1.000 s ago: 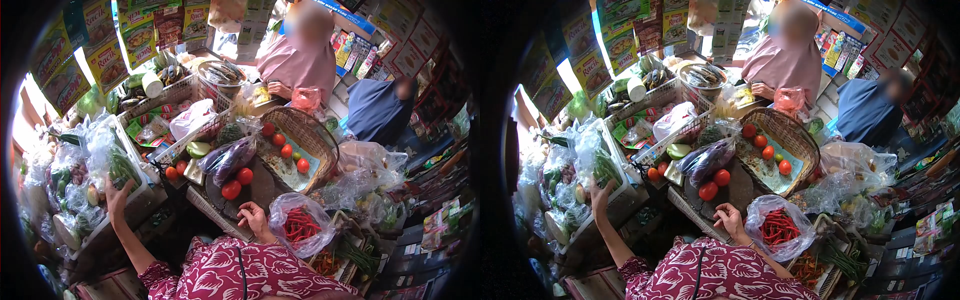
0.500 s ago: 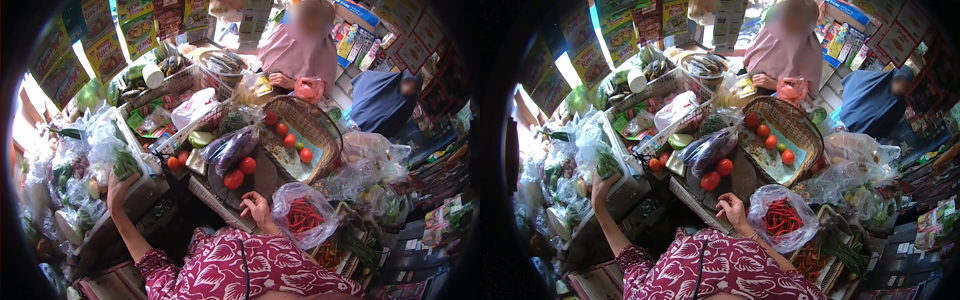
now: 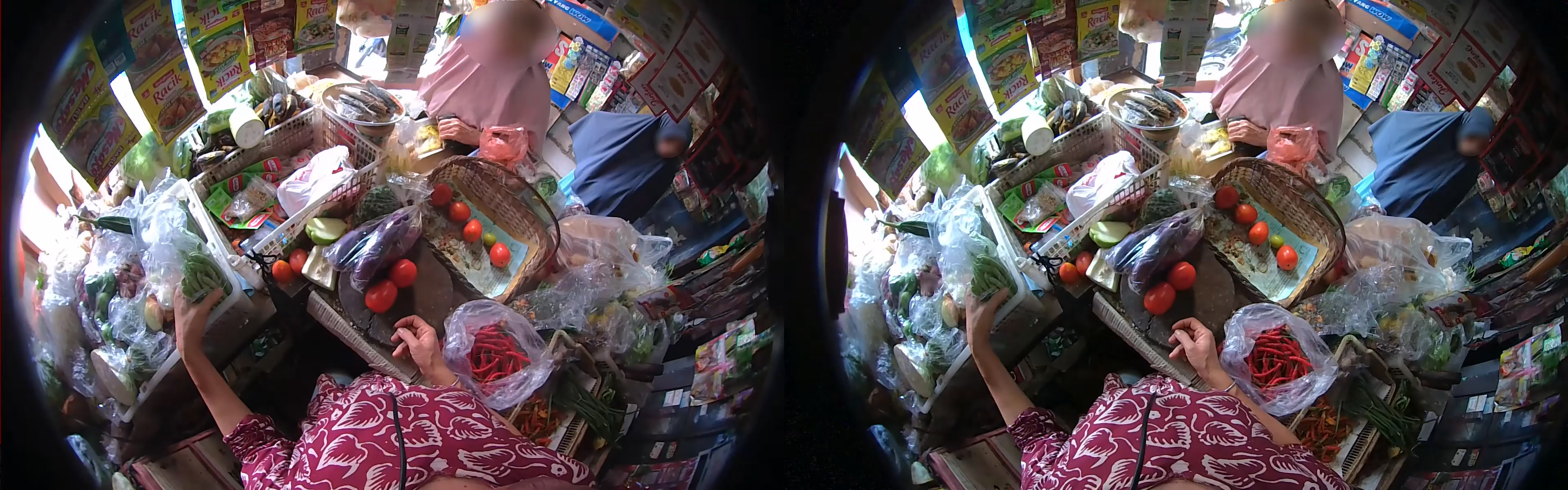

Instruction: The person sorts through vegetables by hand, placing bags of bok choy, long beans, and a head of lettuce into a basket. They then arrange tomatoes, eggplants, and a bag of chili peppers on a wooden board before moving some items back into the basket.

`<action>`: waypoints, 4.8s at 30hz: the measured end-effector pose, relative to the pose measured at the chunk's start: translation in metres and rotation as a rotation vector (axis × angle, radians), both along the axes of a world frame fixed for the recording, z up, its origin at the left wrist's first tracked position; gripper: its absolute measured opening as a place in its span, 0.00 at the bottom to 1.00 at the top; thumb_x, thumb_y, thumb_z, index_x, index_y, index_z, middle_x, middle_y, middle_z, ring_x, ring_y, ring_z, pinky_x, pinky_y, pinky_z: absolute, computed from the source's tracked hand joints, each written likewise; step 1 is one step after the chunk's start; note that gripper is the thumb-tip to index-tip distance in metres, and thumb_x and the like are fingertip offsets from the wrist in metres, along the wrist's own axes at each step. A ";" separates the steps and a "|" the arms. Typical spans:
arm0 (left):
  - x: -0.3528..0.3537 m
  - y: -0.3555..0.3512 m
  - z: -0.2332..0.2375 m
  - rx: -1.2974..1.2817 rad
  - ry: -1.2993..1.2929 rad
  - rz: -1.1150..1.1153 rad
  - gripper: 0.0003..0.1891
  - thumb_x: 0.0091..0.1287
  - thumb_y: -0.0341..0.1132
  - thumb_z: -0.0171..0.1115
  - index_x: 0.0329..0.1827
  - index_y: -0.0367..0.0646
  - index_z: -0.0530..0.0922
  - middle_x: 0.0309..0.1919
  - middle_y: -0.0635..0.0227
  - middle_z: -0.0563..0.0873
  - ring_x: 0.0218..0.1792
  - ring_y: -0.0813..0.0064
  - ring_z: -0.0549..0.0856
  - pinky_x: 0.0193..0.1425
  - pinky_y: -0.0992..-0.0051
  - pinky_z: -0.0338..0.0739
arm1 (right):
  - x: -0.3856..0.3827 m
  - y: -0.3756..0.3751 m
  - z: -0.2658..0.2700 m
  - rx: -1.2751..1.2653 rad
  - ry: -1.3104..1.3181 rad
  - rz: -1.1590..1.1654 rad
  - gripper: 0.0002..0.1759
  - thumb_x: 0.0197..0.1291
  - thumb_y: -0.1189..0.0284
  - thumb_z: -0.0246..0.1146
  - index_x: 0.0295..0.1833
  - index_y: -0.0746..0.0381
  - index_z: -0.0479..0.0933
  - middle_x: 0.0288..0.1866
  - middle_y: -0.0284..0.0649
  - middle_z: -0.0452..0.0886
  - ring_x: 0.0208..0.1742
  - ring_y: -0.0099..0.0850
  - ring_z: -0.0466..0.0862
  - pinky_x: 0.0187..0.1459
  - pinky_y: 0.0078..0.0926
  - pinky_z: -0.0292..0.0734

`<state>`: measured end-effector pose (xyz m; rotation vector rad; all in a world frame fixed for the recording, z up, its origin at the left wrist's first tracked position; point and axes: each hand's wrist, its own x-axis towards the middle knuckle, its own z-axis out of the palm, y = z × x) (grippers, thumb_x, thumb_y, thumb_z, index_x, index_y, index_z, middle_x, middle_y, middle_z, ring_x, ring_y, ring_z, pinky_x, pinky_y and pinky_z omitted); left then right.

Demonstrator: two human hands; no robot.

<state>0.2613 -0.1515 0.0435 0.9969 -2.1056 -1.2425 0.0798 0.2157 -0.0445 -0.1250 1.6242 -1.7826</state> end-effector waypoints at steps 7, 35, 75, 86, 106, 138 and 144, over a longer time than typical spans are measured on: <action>0.001 0.003 0.000 0.035 0.089 0.102 0.20 0.50 0.34 0.68 0.46 0.36 0.78 0.39 0.64 0.82 0.40 0.71 0.80 0.48 0.70 0.72 | -0.001 0.001 -0.003 -0.008 -0.008 -0.002 0.08 0.61 0.73 0.55 0.44 0.65 0.72 0.29 0.38 0.79 0.19 0.23 0.80 0.20 0.13 0.71; 0.009 -0.004 -0.004 0.037 0.698 0.210 0.29 0.58 0.35 0.66 0.62 0.39 0.66 0.52 0.61 0.78 0.52 0.74 0.77 0.54 0.76 0.73 | -0.001 -0.002 -0.013 -0.002 0.080 0.017 0.06 0.62 0.77 0.54 0.44 0.65 0.71 0.30 0.40 0.79 0.18 0.25 0.79 0.20 0.17 0.74; -0.044 -0.069 -0.044 -0.241 0.068 0.368 0.39 0.61 0.45 0.57 0.69 0.31 0.52 0.69 0.44 0.54 0.72 0.54 0.50 0.73 0.68 0.43 | -0.018 -0.013 0.014 0.266 0.851 -0.130 0.02 0.55 0.77 0.59 0.35 0.62 0.76 0.31 0.38 0.80 0.34 0.29 0.80 0.39 0.27 0.74; -0.073 0.022 0.095 -0.743 0.653 0.229 0.22 0.59 0.32 0.59 0.56 0.36 0.69 0.58 0.56 0.72 0.62 0.63 0.69 0.68 0.65 0.57 | -0.017 -0.020 -0.003 0.645 1.267 -0.122 0.10 0.43 0.72 0.62 0.36 0.55 0.77 0.39 0.37 0.77 0.49 0.37 0.73 0.57 0.38 0.61; -0.201 -0.140 -0.010 -0.416 -0.018 -0.573 0.20 0.59 0.41 0.63 0.48 0.35 0.75 0.44 0.56 0.82 0.45 0.66 0.82 0.50 0.69 0.76 | -0.018 -0.026 -0.008 0.683 1.292 -0.085 0.09 0.41 0.73 0.61 0.33 0.58 0.76 0.36 0.39 0.77 0.46 0.40 0.75 0.53 0.38 0.65; -0.211 -0.106 -0.016 -0.257 -0.298 -0.639 0.18 0.59 0.34 0.61 0.52 0.39 0.75 0.42 0.59 0.83 0.44 0.68 0.82 0.50 0.70 0.76 | -0.018 -0.026 -0.008 0.681 1.292 -0.164 0.08 0.42 0.72 0.60 0.33 0.58 0.76 0.36 0.39 0.77 0.46 0.39 0.75 0.54 0.38 0.65; -0.213 -0.106 -0.015 -0.190 -0.286 -0.682 0.17 0.59 0.34 0.60 0.51 0.39 0.75 0.41 0.60 0.84 0.42 0.70 0.82 0.49 0.71 0.76 | -0.017 -0.026 -0.010 0.688 1.306 -0.155 0.08 0.44 0.71 0.60 0.33 0.58 0.76 0.36 0.40 0.78 0.46 0.39 0.75 0.54 0.38 0.64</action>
